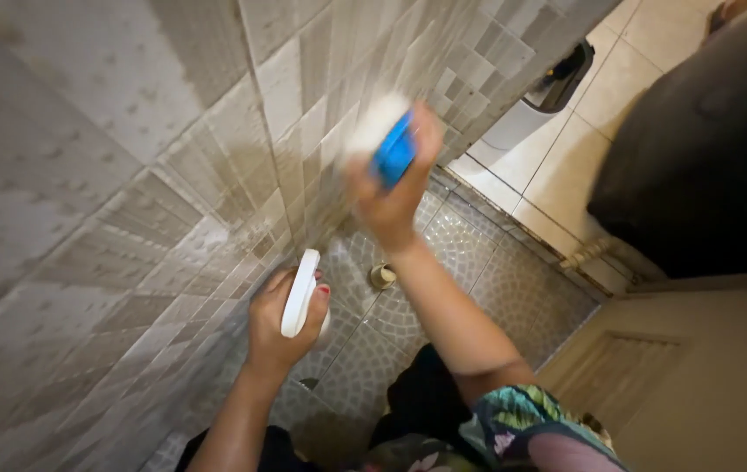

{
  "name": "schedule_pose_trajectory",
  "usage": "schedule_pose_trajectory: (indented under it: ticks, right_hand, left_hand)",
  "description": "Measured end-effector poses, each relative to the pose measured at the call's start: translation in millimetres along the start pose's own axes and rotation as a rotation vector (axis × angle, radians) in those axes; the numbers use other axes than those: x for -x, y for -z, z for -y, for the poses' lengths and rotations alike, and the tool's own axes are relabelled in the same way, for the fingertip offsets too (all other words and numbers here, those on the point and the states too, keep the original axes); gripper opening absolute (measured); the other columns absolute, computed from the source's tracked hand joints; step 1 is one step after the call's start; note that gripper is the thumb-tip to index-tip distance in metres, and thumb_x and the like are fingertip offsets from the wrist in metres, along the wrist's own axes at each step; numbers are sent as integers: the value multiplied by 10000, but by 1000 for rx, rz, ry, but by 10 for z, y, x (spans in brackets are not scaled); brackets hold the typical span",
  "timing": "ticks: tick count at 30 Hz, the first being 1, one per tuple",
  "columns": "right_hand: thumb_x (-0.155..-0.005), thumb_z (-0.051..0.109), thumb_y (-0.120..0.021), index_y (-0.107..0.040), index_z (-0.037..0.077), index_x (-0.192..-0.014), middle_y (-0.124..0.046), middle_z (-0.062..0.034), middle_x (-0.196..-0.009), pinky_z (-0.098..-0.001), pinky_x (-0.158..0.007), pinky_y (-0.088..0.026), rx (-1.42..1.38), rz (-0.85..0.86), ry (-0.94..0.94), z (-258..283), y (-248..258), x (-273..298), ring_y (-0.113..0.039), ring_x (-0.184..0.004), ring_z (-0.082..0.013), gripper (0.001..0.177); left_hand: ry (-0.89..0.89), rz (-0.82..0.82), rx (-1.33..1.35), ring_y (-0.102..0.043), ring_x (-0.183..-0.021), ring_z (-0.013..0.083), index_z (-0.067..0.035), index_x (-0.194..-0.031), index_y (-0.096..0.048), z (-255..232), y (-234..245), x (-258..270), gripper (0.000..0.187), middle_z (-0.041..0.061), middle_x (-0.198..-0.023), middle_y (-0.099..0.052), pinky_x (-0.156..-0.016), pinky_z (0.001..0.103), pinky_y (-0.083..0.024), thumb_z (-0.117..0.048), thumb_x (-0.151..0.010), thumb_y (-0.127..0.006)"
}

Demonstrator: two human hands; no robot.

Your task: Scrubbing bathroom tiles on the wall and floor using a brush, sponge, and cleaning spray.

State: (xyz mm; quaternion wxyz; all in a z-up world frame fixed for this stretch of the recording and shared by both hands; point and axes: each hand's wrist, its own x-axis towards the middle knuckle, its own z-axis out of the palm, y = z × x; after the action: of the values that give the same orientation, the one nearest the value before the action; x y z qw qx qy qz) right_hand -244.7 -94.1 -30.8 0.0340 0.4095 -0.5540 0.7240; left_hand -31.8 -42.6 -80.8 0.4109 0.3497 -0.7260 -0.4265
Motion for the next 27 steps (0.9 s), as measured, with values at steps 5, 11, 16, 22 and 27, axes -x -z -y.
schedule_pose_trajectory:
  ticks: [5,11,16,22,27]
  right_hand:
    - [-910,302,-747,-356,114,-1522,-452,-184,-1419,-421,-1074,-456,91,164,313,-521,184,-97,-489,-1266,-304,751]
    - [-907,240,-724,-236,110,-1557,-389,-189,-1451,-480,-1195,-343,225,83,609,-212,118,68,-416,-1382,-354,823]
    - [-952,245,-726,-368,121,-1553,-441,-129,-1462,-379,-1190,-383,157,127,285,-1144,557,242,-455,-1370,-263,710]
    - [-1051,187,-641,-410,62,-1542,-469,-115,-1505,-360,-1172,-403,-95,-17,-255,-1214,871,199,-492,-1350,-225,556]
    - [-1025,239,-678,-374,74,-1597,-455,-113,-1529,-371,-1230,-354,-91,119,46,-565,654,614,-471,-1384,-241,668]
  left_hand:
    - [-8,-18,-45,-744,-880,279,-6,-1005,-727,-214,-2,-9,225,131,-1004,-749,-785,352,-579,-185,-867,-731]
    - [-68,-60,-48,-733,-922,283,-4,-1043,-708,-490,13,53,224,132,-1035,-732,-823,362,-571,-179,-904,-719]
    - [-159,-93,-167,-719,-876,294,-19,-1014,-710,-569,-9,28,169,130,-994,-721,-772,361,-570,-168,-934,-702]
    - [-146,-164,-215,-661,-743,284,-25,-904,-681,-640,25,34,168,114,-841,-664,-675,371,-523,-176,-951,-736]
    - [-189,-177,-250,-607,-687,297,-27,-803,-645,-815,83,177,271,107,-751,-624,-628,379,-483,-197,-915,-823]
